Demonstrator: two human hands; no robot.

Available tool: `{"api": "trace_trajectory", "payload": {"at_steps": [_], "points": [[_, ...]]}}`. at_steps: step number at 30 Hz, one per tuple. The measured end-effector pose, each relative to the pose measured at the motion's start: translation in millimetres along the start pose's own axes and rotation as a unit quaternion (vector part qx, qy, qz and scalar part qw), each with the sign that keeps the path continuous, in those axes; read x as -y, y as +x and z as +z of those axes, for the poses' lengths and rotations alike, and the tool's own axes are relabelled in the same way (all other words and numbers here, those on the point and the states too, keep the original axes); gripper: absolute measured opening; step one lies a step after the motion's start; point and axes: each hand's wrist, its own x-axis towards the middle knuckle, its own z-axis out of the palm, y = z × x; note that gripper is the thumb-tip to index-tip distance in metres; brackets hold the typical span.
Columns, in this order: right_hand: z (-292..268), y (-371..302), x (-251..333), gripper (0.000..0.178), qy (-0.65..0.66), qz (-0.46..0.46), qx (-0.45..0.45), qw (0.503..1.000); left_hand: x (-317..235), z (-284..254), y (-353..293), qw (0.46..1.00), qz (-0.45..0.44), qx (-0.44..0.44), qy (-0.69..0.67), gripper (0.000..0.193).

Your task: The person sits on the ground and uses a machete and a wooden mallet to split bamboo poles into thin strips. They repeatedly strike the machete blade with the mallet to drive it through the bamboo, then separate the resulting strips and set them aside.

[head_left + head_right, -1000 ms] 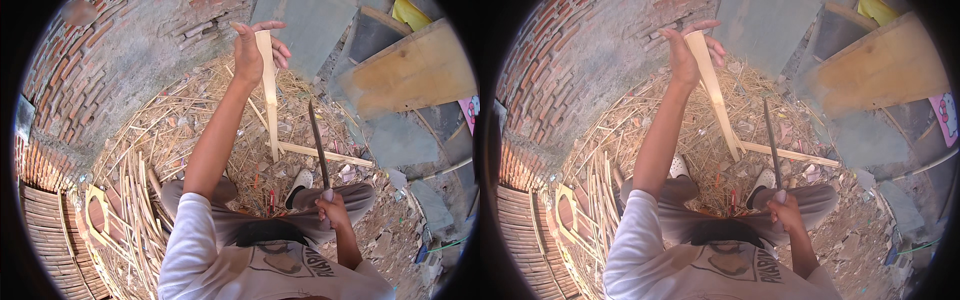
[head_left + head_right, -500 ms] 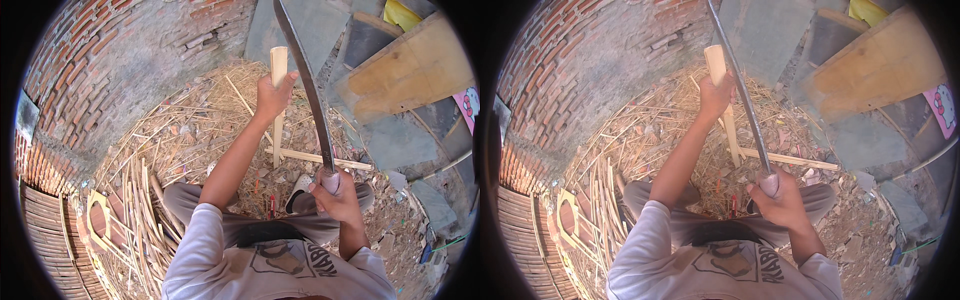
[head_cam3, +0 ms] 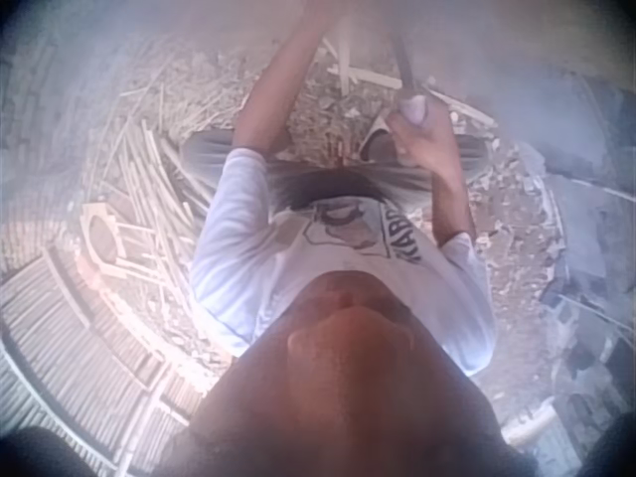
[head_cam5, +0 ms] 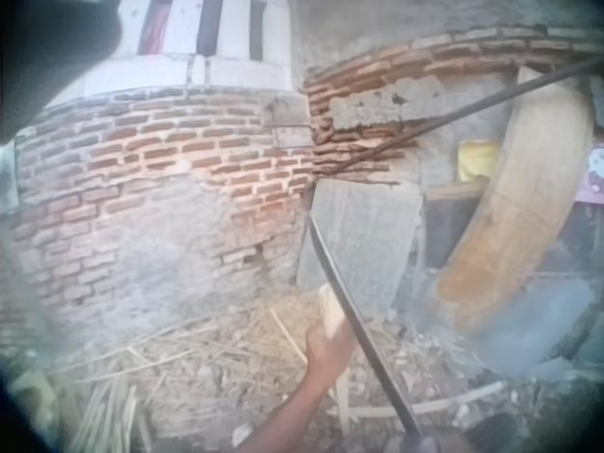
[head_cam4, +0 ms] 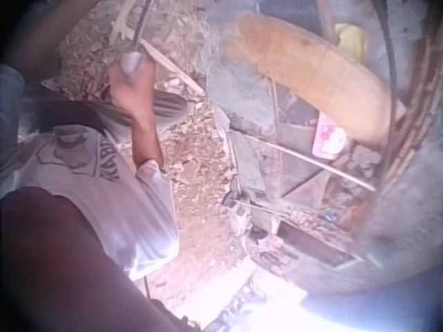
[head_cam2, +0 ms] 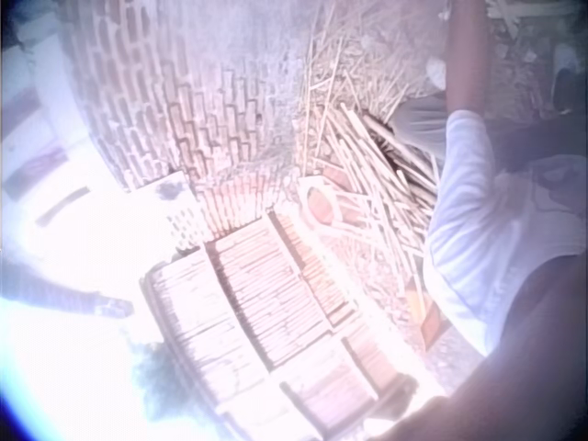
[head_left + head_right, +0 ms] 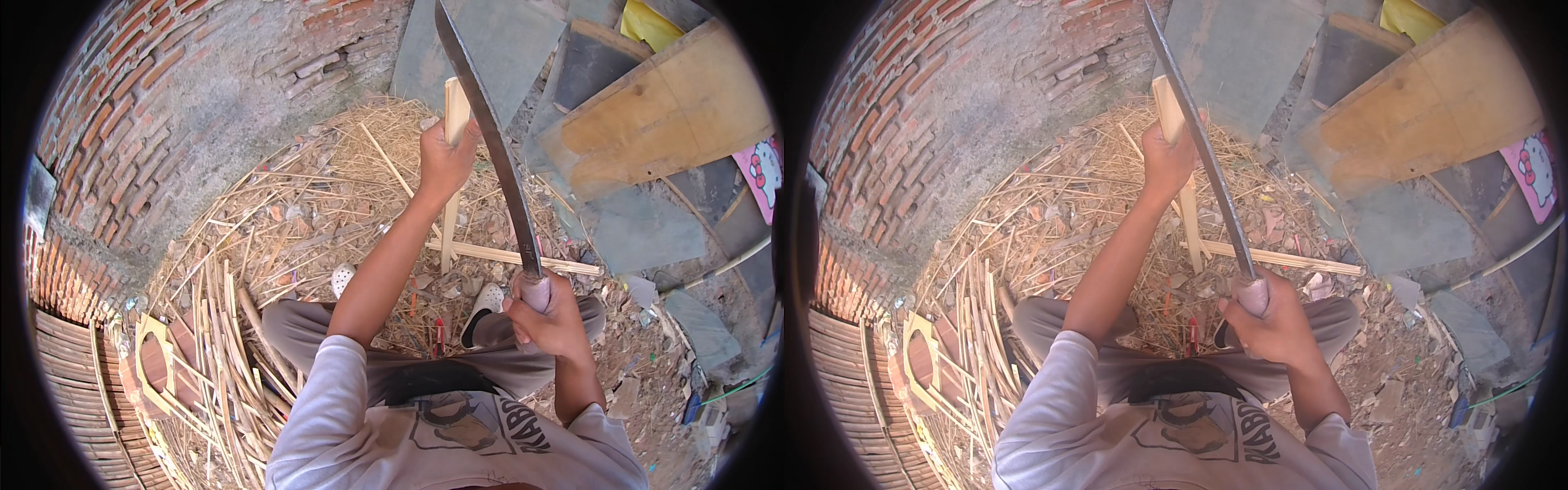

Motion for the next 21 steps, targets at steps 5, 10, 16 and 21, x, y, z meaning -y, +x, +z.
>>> {"api": "trace_trajectory", "payload": {"at_steps": [5, 10, 16, 21], "points": [[0.5, -7.2, 9.5, 0.016, -0.069, -0.126, -0.070, 0.987, -13.2, 1.5, -2.7, 0.999, -0.048, 0.001, 0.012, 0.040], [4.8, -14.9, 25.7, 0.015, -0.008, -0.213, -0.097, 0.972, -10.3, 0.4, -0.6, 1.000, -0.018, 0.005, 0.018, 0.036], [-11.0, 17.9, -6.6, 0.016, -0.147, -0.051, -0.039, 0.987, 4.4, 3.0, -3.6, 1.000, 0.012, -0.002, 0.025, 0.024], [-10.2, 10.5, 8.2, 0.019, -0.086, 0.006, 0.000, 0.996, 7.6, -9.9, -0.1, 0.998, -0.001, 0.059, 0.022, 0.022]]}}
